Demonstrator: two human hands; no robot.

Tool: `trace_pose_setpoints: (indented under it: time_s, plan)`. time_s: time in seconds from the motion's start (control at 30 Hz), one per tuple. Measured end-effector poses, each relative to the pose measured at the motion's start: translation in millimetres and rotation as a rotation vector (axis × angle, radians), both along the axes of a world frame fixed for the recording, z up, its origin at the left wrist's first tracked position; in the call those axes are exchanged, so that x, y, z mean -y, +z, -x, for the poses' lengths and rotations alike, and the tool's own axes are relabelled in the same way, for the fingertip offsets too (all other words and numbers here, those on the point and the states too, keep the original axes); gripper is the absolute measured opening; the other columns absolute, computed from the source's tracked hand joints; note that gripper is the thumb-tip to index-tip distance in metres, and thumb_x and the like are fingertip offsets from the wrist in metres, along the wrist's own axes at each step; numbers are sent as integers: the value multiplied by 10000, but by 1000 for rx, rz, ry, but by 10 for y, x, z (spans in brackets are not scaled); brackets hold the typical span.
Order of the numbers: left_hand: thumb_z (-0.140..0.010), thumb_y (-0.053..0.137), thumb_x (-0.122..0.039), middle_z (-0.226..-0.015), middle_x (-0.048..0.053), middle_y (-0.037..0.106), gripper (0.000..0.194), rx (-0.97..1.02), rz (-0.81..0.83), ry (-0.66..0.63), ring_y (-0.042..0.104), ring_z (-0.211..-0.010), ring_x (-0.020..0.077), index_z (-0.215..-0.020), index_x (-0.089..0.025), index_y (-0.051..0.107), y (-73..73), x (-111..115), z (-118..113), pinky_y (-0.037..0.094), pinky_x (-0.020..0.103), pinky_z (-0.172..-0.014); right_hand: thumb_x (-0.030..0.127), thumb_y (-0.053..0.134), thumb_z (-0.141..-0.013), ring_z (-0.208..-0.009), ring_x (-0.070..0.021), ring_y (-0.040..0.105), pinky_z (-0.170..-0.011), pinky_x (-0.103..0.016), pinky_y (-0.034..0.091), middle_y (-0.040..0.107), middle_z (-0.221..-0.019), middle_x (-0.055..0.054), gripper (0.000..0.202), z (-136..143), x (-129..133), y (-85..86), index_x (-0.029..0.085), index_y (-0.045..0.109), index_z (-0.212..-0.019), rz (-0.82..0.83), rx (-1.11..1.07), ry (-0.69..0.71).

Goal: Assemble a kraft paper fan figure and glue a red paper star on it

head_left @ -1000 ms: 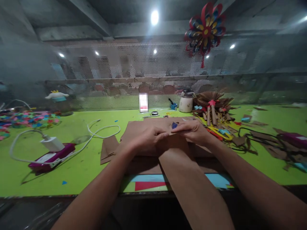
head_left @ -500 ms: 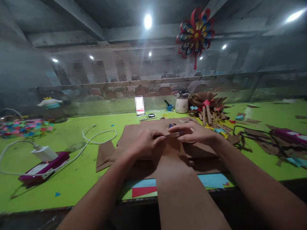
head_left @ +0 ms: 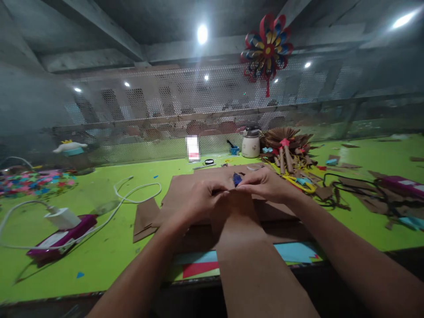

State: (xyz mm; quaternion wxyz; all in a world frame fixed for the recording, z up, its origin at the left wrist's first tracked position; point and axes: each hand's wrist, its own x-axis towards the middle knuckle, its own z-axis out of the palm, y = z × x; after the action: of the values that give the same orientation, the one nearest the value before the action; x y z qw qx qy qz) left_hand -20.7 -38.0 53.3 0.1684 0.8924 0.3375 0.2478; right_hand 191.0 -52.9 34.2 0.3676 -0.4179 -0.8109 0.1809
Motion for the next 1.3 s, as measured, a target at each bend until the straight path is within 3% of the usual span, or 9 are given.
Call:
trace_pose_setpoints:
  time_s: [0.27, 0.47, 0.73, 1.03, 1.2, 1.3]
  plan:
    - [-766, 454, -267, -651, -4, 630, 234, -29, -37, 27, 481, -594, 104, -750, -167, 665, -75, -55, -22, 293, 210, -517, 294, 540, -782, -674, -131, 594, -597, -204, 425, 694, -796, -38, 247, 73, 24, 8, 157, 684, -929, -114, 93, 61]
    - [-763, 446, -237, -659, -12, 637, 226, -45, -83, 33, 488, -597, 99, -773, -189, 667, -34, 16, -43, 289, 200, -521, 247, 546, -780, -584, -106, 572, -540, -185, 388, 684, -671, -28, 191, 126, 17, -6, 134, 700, -786, -186, 125, -13]
    - [-771, 472, -351, -578, -7, 585, 284, -180, -41, 45, 450, -559, 98, -714, -156, 670, 59, -75, 94, 246, 193, -479, 273, 557, -769, -554, -89, 523, -512, -179, 345, 645, -606, -10, 202, 89, 2, -22, 126, 687, -723, -187, 90, -34]
    - [-763, 463, -342, -559, -21, 498, 277, -77, 118, -29, 400, -546, 88, -664, -134, 617, -116, -254, 104, 275, 190, -486, 314, 532, -780, -552, -96, 511, -503, -189, 340, 634, -610, -18, 249, 45, -88, -80, 122, 679, -723, -140, 113, -32]
    - [-769, 436, -331, -573, -25, 474, 280, -29, 170, -52, 400, -565, 92, -651, -133, 595, -143, -190, 56, 276, 185, -482, 314, 538, -771, -664, -129, 554, -597, -212, 383, 669, -744, -44, 224, 120, -85, -98, 143, 681, -794, -168, 136, 22]
    - [-779, 416, -324, -628, -11, 523, 282, -31, 136, -64, 447, -627, 111, -713, -139, 619, -133, -127, 38, 309, 189, -520, 277, 490, -794, -603, -115, 521, -553, -205, 357, 638, -650, -26, 241, 169, -72, -110, 132, 680, -764, -182, 167, 69]
